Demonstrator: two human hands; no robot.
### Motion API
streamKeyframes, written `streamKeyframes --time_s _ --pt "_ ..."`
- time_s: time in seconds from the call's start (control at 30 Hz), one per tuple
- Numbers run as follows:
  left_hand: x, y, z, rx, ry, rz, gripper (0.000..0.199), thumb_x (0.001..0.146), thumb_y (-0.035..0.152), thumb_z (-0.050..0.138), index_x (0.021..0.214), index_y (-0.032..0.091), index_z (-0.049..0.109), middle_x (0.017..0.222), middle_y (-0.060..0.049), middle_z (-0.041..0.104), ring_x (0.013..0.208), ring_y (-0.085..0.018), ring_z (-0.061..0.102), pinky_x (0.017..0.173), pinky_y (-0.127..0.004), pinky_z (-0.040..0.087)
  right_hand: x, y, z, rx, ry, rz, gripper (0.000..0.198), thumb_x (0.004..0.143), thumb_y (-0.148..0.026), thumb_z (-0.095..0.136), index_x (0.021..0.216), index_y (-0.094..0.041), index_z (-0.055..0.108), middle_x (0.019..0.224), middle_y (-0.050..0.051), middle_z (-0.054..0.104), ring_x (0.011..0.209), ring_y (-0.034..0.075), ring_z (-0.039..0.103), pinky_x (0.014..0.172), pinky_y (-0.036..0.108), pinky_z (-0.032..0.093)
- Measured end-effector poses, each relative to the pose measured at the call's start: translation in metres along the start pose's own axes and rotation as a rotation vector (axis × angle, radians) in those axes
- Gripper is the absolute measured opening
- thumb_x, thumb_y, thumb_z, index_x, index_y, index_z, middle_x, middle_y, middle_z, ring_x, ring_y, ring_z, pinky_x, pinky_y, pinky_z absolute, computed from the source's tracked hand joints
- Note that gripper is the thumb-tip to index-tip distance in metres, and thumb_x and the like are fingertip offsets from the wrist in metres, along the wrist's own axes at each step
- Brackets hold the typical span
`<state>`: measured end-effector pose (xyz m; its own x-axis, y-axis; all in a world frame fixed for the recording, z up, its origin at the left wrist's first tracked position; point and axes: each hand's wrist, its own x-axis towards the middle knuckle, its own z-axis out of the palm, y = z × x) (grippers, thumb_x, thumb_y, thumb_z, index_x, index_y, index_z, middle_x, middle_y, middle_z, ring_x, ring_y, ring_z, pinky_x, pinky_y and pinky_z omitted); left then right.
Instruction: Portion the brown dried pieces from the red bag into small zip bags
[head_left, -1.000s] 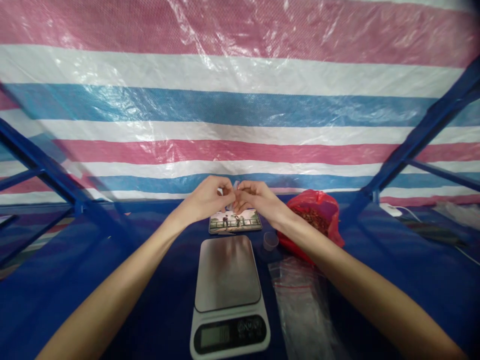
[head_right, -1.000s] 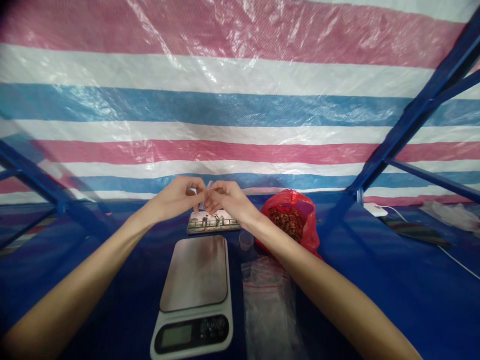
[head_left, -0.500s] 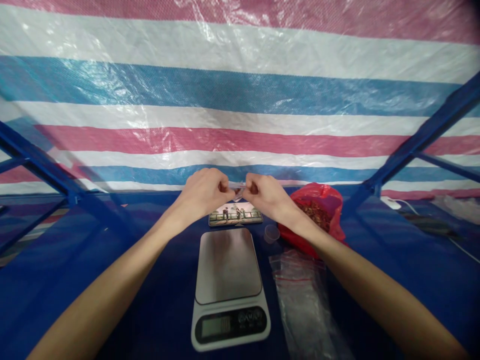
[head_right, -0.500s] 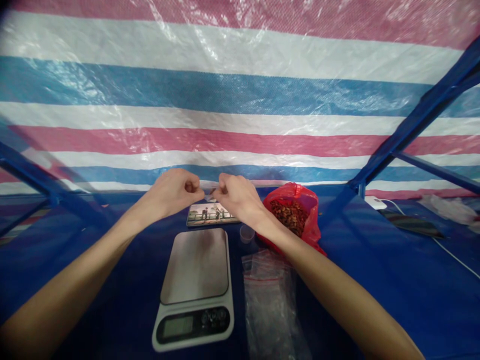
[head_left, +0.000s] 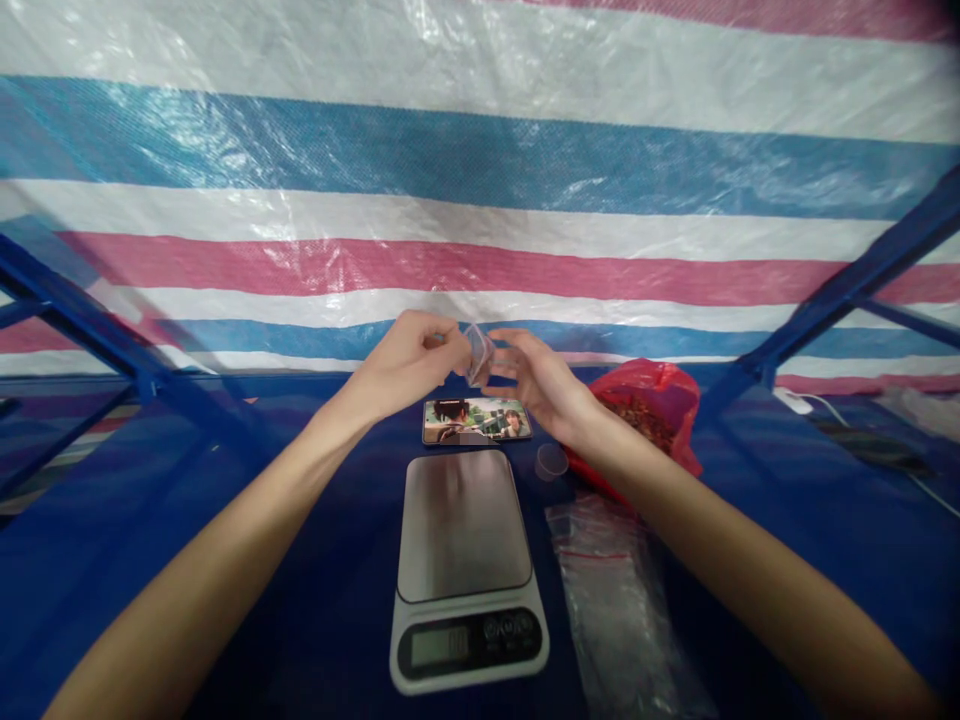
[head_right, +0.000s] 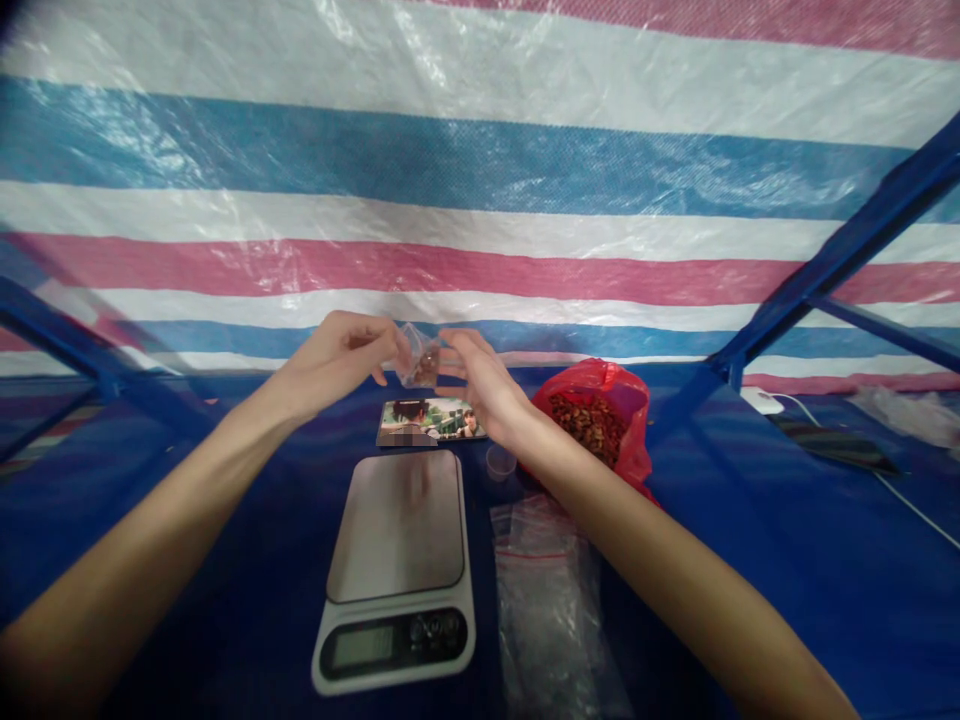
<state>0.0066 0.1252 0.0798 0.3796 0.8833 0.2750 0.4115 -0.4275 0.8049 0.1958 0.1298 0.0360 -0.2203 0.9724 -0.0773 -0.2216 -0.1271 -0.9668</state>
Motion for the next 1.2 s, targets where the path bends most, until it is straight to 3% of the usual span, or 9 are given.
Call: streamKeyframes --time_s 0.07,0.17,0.33,0.47,0.6,0.7,0.8,0.93,1.2 --pt "0.0 0.001 -0.002 -0.129 -0.008 -0.064 0.027 0.086 0.037 0.058 0.074 0.017 0.071 0.077 -0.005 0.075 0.074 -0.018 0.071 0.059 -0.025 0.053 0.0 0.0 0.006 0.126 -0.08 0.219 0.035 0.109 -0.051 0.041 0.107 -0.023 0.062 0.096 0.007 0.074 0.081 0.021 0.071 0.079 0.04 0.059" --pt "-0.001 0.004 -0.002 -0.211 -0.01 -0.117 0.023 0.085 0.034 0.061 0.073 0.017 0.07 0.075 -0.005 0.075 0.067 -0.016 0.071 0.051 -0.023 0.048 -0.001 0.001 0.011 0.201 -0.197 0.318 0.051 0.112 -0.055 0.028 0.103 -0.022 0.066 0.085 0.005 0.075 0.061 0.018 0.067 0.058 0.032 0.055" --pt "-0.003 0.007 -0.002 -0.148 0.0 -0.068 0.025 0.082 0.025 0.058 0.059 0.018 0.06 0.056 0.0 0.063 0.051 -0.009 0.059 0.043 -0.021 0.032 0.0 0.008 0.009 0.242 -0.119 0.275 0.045 0.109 -0.057 0.045 0.089 -0.021 0.063 0.067 0.0 0.067 0.044 0.011 0.055 0.037 0.022 0.033" --pt "-0.005 0.007 -0.001 -0.09 -0.074 -0.052 0.033 0.086 0.023 0.054 0.053 0.018 0.058 0.046 0.001 0.056 0.044 -0.007 0.047 0.044 -0.02 0.029 -0.001 0.008 0.006 0.311 -0.019 0.228 0.039 0.106 -0.052 0.056 0.082 -0.021 0.061 0.059 -0.003 0.061 0.04 0.007 0.047 0.036 0.02 0.03" --pt "-0.006 0.009 0.001 -0.075 -0.119 -0.044 0.036 0.087 0.022 0.053 0.052 0.018 0.058 0.043 0.002 0.054 0.042 -0.006 0.045 0.045 -0.02 0.03 -0.005 0.004 0.009 0.263 -0.037 0.148 0.044 0.095 -0.064 0.067 0.087 -0.021 0.069 0.07 0.002 0.071 0.05 0.012 0.06 0.036 0.022 0.034" --pt "-0.006 0.01 0.002 -0.07 -0.111 -0.043 0.038 0.087 0.02 0.052 0.05 0.018 0.055 0.043 0.002 0.053 0.041 -0.005 0.044 0.044 -0.02 0.03 -0.006 0.005 0.011 0.247 0.041 0.039 0.035 0.082 -0.05 0.086 0.081 -0.022 0.066 0.065 -0.003 0.069 0.047 0.008 0.056 0.039 0.021 0.037" --pt "-0.006 0.009 0.004 -0.105 -0.102 -0.059 0.032 0.088 0.02 0.054 0.057 0.019 0.054 0.046 0.003 0.055 0.041 -0.006 0.047 0.044 -0.02 0.032 -0.006 0.009 0.011 0.231 0.072 -0.049 0.041 0.074 -0.045 0.093 0.076 -0.023 0.059 0.059 -0.007 0.063 0.041 0.006 0.048 0.036 0.02 0.033" --pt "-0.005 0.007 0.008 -0.108 -0.129 -0.067 0.014 0.091 0.024 0.06 0.077 0.021 0.058 0.05 0.005 0.058 0.042 -0.009 0.052 0.044 -0.021 0.034 -0.005 0.014 0.01 0.169 -0.005 -0.099 0.044 0.074 -0.055 0.091 0.08 -0.024 0.06 0.056 -0.008 0.061 0.037 0.007 0.046 0.033 0.022 0.031" --pt "-0.003 0.001 0.003 0.056 -0.041 0.026 0.011 0.088 0.02 0.059 0.077 0.021 0.057 0.06 0.005 0.061 0.045 -0.01 0.059 0.049 -0.023 0.042 -0.002 0.018 0.009 0.111 -0.027 -0.117 0.048 0.075 -0.059 0.09 0.075 -0.024 0.057 0.056 -0.008 0.059 0.035 0.006 0.041 0.031 0.022 0.031"
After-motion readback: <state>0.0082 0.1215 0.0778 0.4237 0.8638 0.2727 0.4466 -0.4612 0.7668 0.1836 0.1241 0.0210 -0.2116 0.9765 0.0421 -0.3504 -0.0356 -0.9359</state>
